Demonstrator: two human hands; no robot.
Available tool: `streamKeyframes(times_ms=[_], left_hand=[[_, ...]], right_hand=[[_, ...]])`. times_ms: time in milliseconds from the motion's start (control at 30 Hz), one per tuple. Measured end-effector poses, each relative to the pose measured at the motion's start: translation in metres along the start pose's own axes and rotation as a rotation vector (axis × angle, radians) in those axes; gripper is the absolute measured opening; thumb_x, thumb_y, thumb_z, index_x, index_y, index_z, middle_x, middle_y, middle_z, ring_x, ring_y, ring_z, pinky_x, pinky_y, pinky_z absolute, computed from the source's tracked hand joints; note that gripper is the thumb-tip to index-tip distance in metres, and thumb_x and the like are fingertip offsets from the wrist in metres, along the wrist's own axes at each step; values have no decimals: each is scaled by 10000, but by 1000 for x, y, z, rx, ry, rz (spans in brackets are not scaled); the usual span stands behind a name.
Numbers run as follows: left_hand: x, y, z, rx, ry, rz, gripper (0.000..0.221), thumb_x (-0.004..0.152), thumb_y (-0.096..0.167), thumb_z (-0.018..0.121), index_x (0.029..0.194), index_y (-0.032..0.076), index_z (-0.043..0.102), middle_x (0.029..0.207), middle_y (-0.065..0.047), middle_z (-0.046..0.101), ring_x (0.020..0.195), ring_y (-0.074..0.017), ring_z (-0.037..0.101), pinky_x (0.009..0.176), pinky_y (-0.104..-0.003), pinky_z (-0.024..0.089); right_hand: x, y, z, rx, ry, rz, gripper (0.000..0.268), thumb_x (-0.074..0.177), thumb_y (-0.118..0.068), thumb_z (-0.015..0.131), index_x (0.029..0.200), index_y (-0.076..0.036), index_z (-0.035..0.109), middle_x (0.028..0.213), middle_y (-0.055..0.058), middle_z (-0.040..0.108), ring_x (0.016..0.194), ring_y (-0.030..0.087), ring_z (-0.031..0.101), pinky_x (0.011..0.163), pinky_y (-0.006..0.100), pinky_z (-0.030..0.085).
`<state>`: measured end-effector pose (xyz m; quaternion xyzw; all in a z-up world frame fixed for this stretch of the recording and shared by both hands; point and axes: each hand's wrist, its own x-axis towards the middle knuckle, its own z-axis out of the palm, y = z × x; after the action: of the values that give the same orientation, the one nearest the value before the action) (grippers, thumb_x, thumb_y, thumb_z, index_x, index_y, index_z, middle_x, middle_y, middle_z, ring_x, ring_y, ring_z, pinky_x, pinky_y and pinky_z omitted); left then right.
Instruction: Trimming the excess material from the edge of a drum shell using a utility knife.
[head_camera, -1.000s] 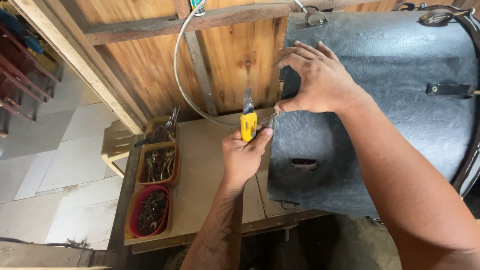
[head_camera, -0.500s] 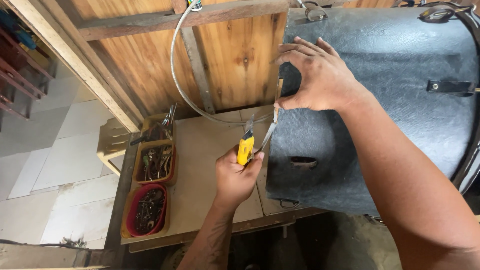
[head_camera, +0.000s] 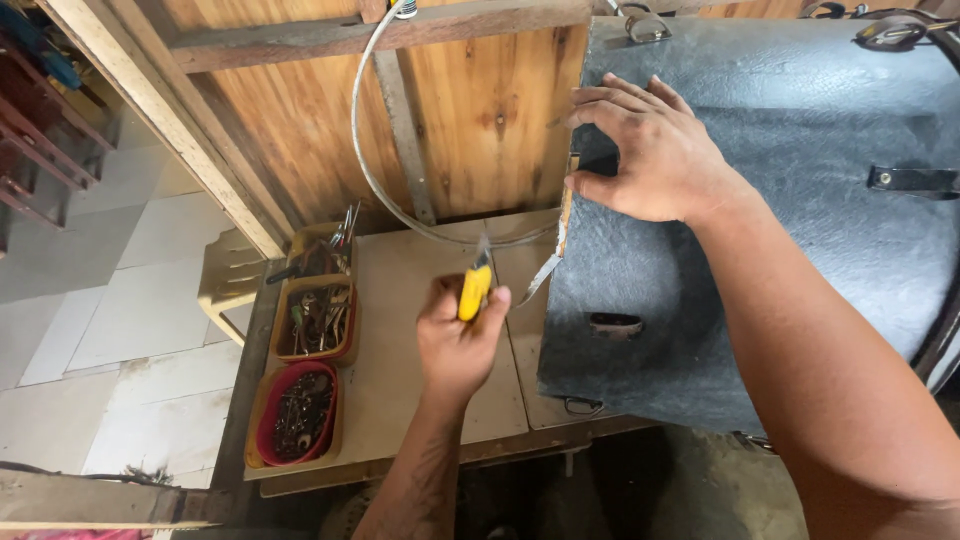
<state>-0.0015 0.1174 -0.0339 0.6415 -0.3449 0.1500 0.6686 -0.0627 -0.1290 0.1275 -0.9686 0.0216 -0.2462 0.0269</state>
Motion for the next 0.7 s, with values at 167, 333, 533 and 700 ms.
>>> streamKeyframes(times_ms=[167, 333, 533, 700], left_hand=[[40, 24, 27, 129, -4, -105, 286, 883, 398, 757, 854, 118, 708, 665, 26, 632, 596, -107, 594, 565, -295, 463], [60, 22, 61, 197, -172, -273, 540, 765, 558, 811, 603, 124, 533, 508, 31, 507, 504, -95, 508, 509, -307, 429], [58, 16, 67, -78, -232, -278, 427, 906, 284, 770, 599, 139, 511, 526, 79, 440, 526, -46, 412, 496, -281, 372], [59, 14, 71, -37, -183, -348, 453, 856, 222, 715, 562, 168, 375, 527, 79, 344, 536, -61, 334, 501, -323, 328]], right_hand=[[0, -2, -1, -2, -6, 5, 596, 801, -430, 722, 1342, -198, 623, 1528, 40, 550, 1499, 323, 368, 1198, 581, 194], [0, 1, 2, -7, 19, 0, 595, 776, -405, 695, 1327, -189, 630, 1521, 31, 563, 1490, 319, 389, 1194, 582, 212], [-1, -2, -2, 19, 16, 3, 591, 788, -378, 688, 1342, -178, 635, 1518, 40, 558, 1490, 317, 380, 1196, 581, 202], [0, -2, -2, 22, 7, 9, 601, 776, -370, 678, 1341, -171, 629, 1519, 33, 557, 1492, 307, 378, 1203, 571, 194]])
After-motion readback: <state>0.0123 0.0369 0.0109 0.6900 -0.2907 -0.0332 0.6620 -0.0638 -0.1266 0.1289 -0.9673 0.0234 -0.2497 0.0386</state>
